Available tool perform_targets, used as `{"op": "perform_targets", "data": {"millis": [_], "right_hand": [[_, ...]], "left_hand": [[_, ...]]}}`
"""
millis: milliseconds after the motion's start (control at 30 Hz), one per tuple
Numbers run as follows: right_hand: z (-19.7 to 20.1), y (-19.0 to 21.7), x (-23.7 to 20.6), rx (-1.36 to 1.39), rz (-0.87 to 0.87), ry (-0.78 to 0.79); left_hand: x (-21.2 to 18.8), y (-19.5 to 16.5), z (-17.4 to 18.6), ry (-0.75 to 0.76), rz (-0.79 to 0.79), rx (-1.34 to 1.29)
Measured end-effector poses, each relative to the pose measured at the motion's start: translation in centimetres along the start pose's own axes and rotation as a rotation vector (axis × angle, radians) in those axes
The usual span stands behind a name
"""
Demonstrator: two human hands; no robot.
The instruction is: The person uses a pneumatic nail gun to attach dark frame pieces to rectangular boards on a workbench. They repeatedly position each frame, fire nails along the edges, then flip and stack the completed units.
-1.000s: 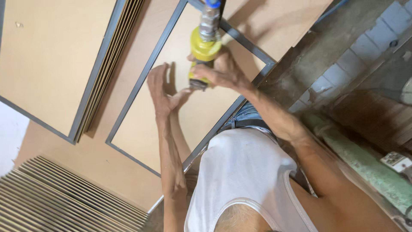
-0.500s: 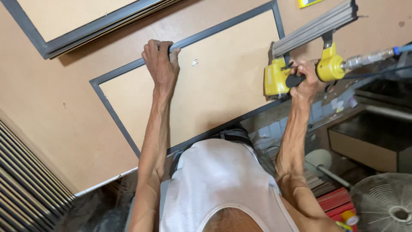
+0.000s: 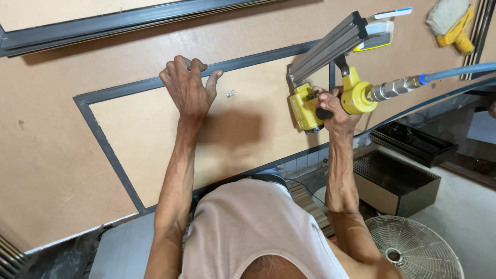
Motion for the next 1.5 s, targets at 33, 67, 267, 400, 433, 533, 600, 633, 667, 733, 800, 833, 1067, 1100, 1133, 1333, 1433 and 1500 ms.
{"op": "perform_targets", "data": {"millis": [33,67,267,400,433,533,600,633,667,733,800,833,1067,1100,1133,1333,1433,1500], "right_hand": [[-0.5,0.2,0.1,0.007,-0.001,0.012],[-0.9,0.4,0.2,0.01,-0.005,0.027],[-2.5,1.8,1.1,-0.049,0.02,0.092],[-3.0,2.5,1.3,-0.106,0.044,0.168],[-3.0,2.6,1.4,-0.13,0.037,0.158],[-3.3,3.1,1.4,-0.179,0.024,0.14],[-4.0,3.2,0.9,-0.174,0.035,0.154],[-4.3,3.4,0.6,-0.18,0.056,0.153],[-4.7,3.4,0.1,-0.185,0.078,0.154],[-5.3,3.2,-1.2,-0.195,0.097,0.127],[-5.8,2.8,-2.6,-0.193,0.099,0.085],[-6.3,2.5,-3.3,-0.156,0.092,0.121],[-11.8,-0.4,-6.4,-0.033,0.042,0.253],[-13.0,-0.9,-6.8,-0.012,0.028,0.281],[-14.1,-1.4,-7.1,-0.024,0.021,0.283],[-19.7,-2.9,-8.5,-0.056,-0.002,0.333],[-21.1,-2.8,-8.6,-0.041,-0.017,0.369],[-21.4,-2.7,-8.6,-0.018,-0.028,0.343]], "left_hand": [[0.0,-0.1,0.2,-0.004,-0.002,0.005],[0.1,-0.3,0.2,0.001,0.005,0.004],[0.4,-0.5,0.5,0.007,0.04,-0.001],[0.4,-0.5,0.3,0.005,0.05,-0.025],[0.4,-0.5,0.1,0.011,0.059,-0.03],[0.3,-0.5,0.1,0.005,0.062,-0.024],[0.3,-0.4,-0.1,0.014,0.067,-0.041],[0.3,-0.4,-0.1,0.01,0.07,-0.046],[0.4,-0.4,-0.1,0.002,0.068,-0.043],[0.6,-0.4,-0.2,-0.003,0.064,-0.039],[0.7,-0.5,-0.2,-0.003,0.046,-0.031],[0.6,-0.4,-0.1,0.005,0.042,-0.029],[-2.2,4.8,5.3,-0.041,0.036,0.01],[-2.7,5.8,6.1,-0.041,0.038,0.021],[-2.9,6.6,6.7,-0.045,0.038,0.031],[-3.1,7.6,6.5,-0.055,0.03,-0.028],[-2.9,7.8,5.7,-0.036,0.051,-0.017],[-3.0,7.9,5.5,-0.042,0.063,-0.042]]}}
Point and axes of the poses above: each hand's wrist, its own x-axis towards the middle knuckle, its own z-axis out of the back of the hand, y = z × x, the point moved 6 cm from there along x, towards the middle knuckle, and after that the axes turned 12 degrees about -z, right-handed, at the moved point
